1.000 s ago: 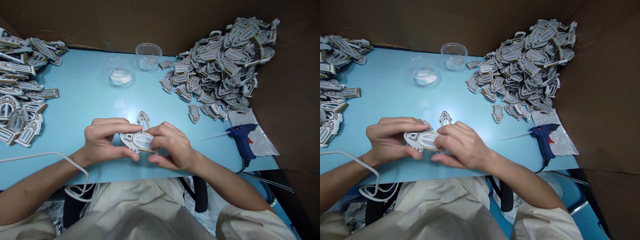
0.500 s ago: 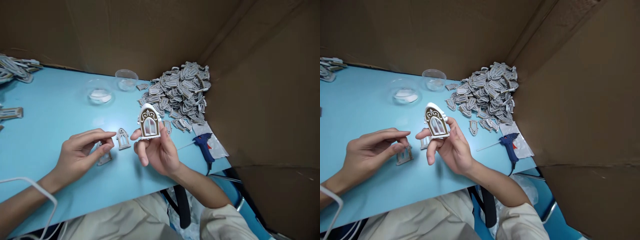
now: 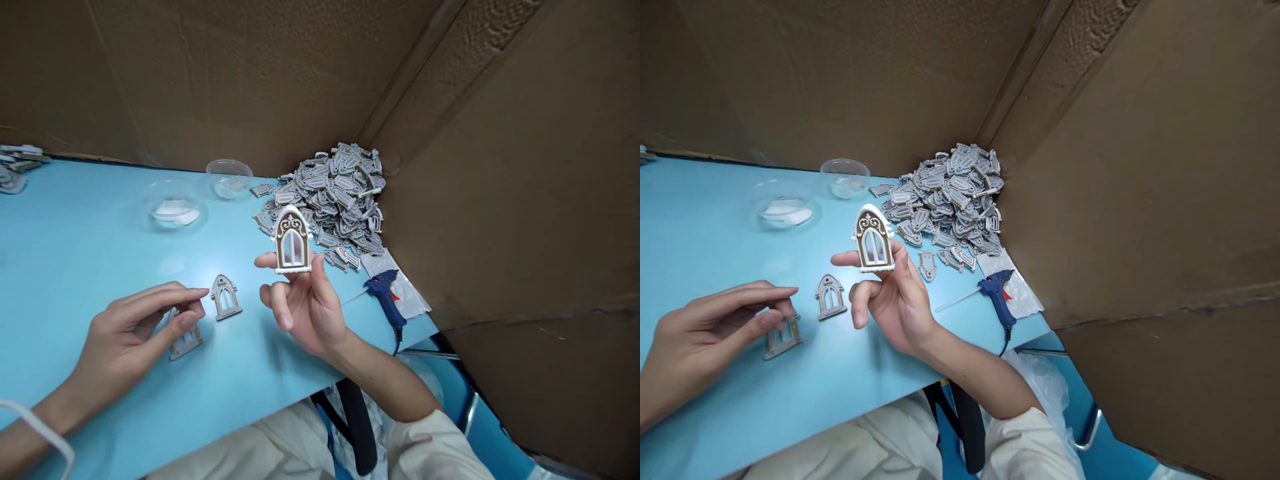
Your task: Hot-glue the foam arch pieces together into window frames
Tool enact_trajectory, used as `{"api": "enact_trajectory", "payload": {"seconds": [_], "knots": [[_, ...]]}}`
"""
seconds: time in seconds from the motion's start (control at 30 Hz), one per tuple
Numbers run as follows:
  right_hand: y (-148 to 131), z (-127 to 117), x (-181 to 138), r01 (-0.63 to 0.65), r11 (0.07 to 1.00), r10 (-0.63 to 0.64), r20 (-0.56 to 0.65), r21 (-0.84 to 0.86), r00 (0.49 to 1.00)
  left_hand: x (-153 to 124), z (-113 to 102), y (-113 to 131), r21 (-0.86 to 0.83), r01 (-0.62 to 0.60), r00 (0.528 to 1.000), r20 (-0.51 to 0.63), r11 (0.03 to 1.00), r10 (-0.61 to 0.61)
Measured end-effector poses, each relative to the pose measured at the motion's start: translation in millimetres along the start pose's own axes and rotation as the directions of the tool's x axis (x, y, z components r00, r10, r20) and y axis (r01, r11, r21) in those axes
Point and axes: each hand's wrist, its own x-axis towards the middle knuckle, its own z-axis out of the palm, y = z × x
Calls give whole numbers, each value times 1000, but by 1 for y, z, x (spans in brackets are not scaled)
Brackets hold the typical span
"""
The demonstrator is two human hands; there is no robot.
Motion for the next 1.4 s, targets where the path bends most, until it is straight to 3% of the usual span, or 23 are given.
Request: {"api": "enact_trajectory", "payload": {"seconds": [0.2,0.4,0.5,0.57,0.63,0.7,0.73,0.8,0.9,0.97,1.2,1.4], "knots": [[0,0,1,-31,992,26,-46,-120,999,-2,0,-2,11,1,1000,-5,1000,-1],[1,-2,1,-9,994,4,-50,-105,999,0,0,-1,-13,-7,1000,13,1000,7],[9,-7,-1,108,964,-105,25,-243,994,0,2,0,-72,46,999,3,996,-46],[14,-9,-5,309,846,-270,152,-434,951,-2,4,2,-179,101,995,26,979,-98],[20,-8,-10,528,583,-401,346,-617,848,-3,5,4,-290,132,991,64,948,-118],[24,-7,-13,672,298,-435,530,-678,728,-5,7,7,-322,133,990,91,937,-109],[26,-7,-14,714,203,-427,596,-670,680,-6,7,7,-300,116,991,94,947,-92],[30,-7,-13,751,119,-414,655,-649,632,-6,6,8,-217,23,996,90,976,-4],[33,-9,-10,770,144,-427,663,-622,615,-4,3,8,-109,-123,986,99,986,134],[33,-9,-8,768,165,-429,656,-619,621,-3,1,8,-81,-155,981,106,985,163],[33,-10,-7,781,83,-384,703,-620,599,-3,-1,9,-87,-155,980,110,984,164],[39,-14,-7,746,84,-298,697,-661,652,1,-1,7,-71,-129,987,89,989,135]]}}
